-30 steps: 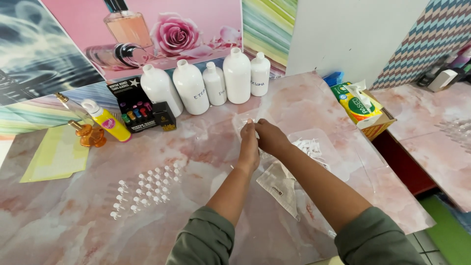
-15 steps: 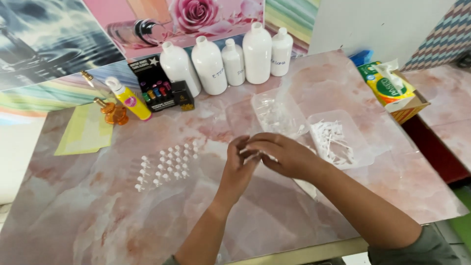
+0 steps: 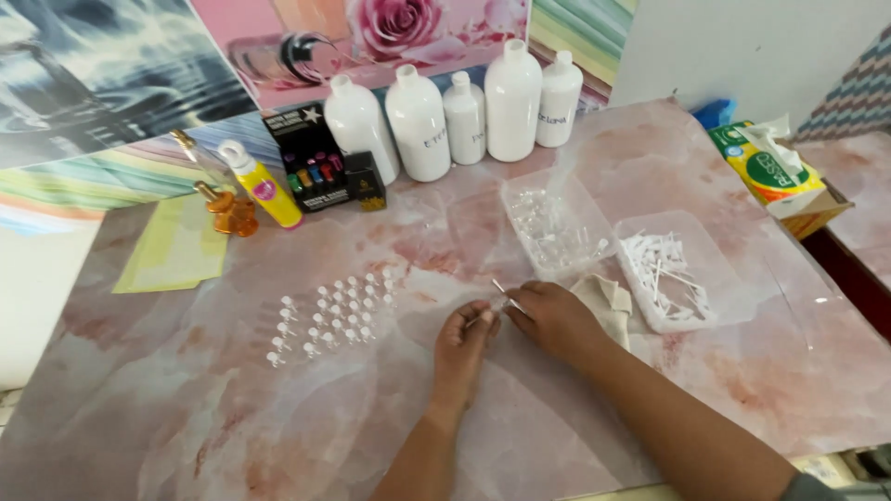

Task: The person assembles small clear glass bottles by inserting white cotton wicks into their openings. They handle the bottles and wicks with their hands, occasionally using a white cloth to wipe the bottle necks. The assembled bottles are placed in a neat row on the table.

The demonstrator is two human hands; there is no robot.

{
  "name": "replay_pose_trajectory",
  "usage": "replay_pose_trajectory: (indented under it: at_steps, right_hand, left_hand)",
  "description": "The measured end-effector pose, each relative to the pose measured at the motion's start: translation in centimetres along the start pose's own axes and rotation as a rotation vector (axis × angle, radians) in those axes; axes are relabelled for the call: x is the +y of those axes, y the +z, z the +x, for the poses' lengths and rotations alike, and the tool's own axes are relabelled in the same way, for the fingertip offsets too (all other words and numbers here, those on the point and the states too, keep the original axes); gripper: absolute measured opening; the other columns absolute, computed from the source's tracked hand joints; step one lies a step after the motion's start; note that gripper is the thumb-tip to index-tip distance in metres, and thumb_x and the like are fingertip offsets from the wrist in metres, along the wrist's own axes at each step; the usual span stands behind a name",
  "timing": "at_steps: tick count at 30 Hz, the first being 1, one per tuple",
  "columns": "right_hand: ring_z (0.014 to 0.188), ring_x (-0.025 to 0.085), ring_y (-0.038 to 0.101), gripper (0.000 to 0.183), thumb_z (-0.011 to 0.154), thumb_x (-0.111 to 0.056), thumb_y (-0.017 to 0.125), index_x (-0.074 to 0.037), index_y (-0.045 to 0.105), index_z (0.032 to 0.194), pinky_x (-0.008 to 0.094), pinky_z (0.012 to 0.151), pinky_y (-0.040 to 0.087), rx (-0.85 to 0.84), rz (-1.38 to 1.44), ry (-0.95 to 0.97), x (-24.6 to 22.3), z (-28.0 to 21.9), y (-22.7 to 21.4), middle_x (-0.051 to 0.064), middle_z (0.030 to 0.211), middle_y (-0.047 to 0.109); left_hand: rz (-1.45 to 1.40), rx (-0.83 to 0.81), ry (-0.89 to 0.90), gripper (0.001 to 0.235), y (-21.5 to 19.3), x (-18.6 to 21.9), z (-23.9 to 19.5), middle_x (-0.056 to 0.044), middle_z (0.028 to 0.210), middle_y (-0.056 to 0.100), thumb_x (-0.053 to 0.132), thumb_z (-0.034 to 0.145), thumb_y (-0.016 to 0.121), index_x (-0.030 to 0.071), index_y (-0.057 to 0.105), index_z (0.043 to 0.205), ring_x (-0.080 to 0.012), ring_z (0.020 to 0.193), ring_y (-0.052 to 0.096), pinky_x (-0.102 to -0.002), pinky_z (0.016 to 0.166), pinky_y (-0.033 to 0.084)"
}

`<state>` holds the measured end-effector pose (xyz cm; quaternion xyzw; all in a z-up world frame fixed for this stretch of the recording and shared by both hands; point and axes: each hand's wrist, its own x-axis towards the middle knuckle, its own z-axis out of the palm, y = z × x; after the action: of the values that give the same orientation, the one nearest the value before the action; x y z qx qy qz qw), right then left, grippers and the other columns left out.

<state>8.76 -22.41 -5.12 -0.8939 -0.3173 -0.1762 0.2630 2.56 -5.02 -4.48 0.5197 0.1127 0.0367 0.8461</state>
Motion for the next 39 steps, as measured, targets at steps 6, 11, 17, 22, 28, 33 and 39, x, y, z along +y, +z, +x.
replay_pose_trajectory:
  at_steps: [6,11,17,22,28,33,39]
  right_hand:
    - [0.086,0.027,0.075,0.015,0.093,-0.023,0.065,-0.016,0.077,0.097,0.034,0.074,0.061,-0.157,-0.301,0.115,1.6,0.1,2.7,0.007,0.096,0.073]
    - [0.087,0.027,0.077,0.019,0.099,-0.028,0.065,-0.013,0.075,0.102,0.037,0.078,0.061,-0.089,-0.144,0.121,-0.6,-0.1,-1.3,0.008,0.090,0.076]
    - [0.070,0.017,0.070,0.012,0.093,-0.017,0.072,-0.014,0.072,0.104,0.030,0.070,0.059,0.243,0.010,-0.116,-2.2,-1.2,-5.6,0.000,0.075,0.065]
    - [0.070,0.014,0.064,0.018,0.091,-0.013,0.072,-0.014,0.072,0.109,0.028,0.070,0.058,0.273,-0.003,-0.205,-2.3,-0.8,-6.8,-0.001,0.084,0.058]
    - [0.083,0.022,0.060,0.010,0.096,-0.011,0.069,-0.007,0.070,0.105,0.032,0.075,0.053,0.163,0.026,-0.171,-2.9,-0.8,-8.0,0.006,0.093,0.059]
    - [0.083,0.023,0.062,0.010,0.094,-0.008,0.072,-0.006,0.069,0.104,0.035,0.077,0.054,0.143,0.041,-0.260,-3.3,-0.4,-8.2,0.006,0.091,0.061]
    - [0.087,0.020,0.065,0.024,0.094,-0.010,0.075,-0.007,0.069,0.117,0.032,0.076,0.055,0.186,0.141,-0.269,-2.0,-1.1,-6.0,0.008,0.107,0.057]
  left_hand:
    - [0.011,-0.064,0.058,0.029,-0.2,2.0,-0.6,-0.017,0.109,0.065,0.008,0.099,0.061,-0.006,0.067,0.123,-0.0236,0.102,0.070,-0.044,0.101,0.057]
    - [0.037,-0.035,0.047,0.030,-1.7,3.0,0.9,-0.013,0.110,0.066,0.012,0.104,0.052,-0.003,0.066,0.125,-0.0172,0.090,0.069,-0.038,0.092,0.063]
    - [0.001,-0.060,-0.017,0.030,-1.1,3.3,0.2,-0.012,0.108,0.066,0.013,0.103,0.055,-0.005,0.067,0.123,-0.0144,0.085,0.067,-0.037,0.090,0.063]
    - [0.146,-0.138,0.017,0.042,-1.4,3.0,-0.1,-0.014,0.105,0.069,0.004,0.083,0.082,-0.004,0.070,0.122,-0.0168,0.084,0.070,-0.039,0.090,0.064]
    - [0.176,-0.132,-0.116,0.037,-1.0,3.9,-0.4,-0.006,0.102,0.071,0.014,0.085,0.076,0.007,0.071,0.120,-0.0182,0.088,0.072,-0.030,0.090,0.060]
    - [0.205,-0.204,-0.111,0.033,-0.7,4.8,-1.1,-0.003,0.100,0.073,0.010,0.085,0.078,0.008,0.072,0.117,-0.0112,0.090,0.066,-0.026,0.087,0.058]
    - [0.333,-0.377,0.115,0.030,-0.6,4.4,-1.8,-0.004,0.125,0.070,0.006,0.093,0.070,0.011,0.068,0.123,-0.0152,0.106,0.071,-0.027,0.095,0.061]
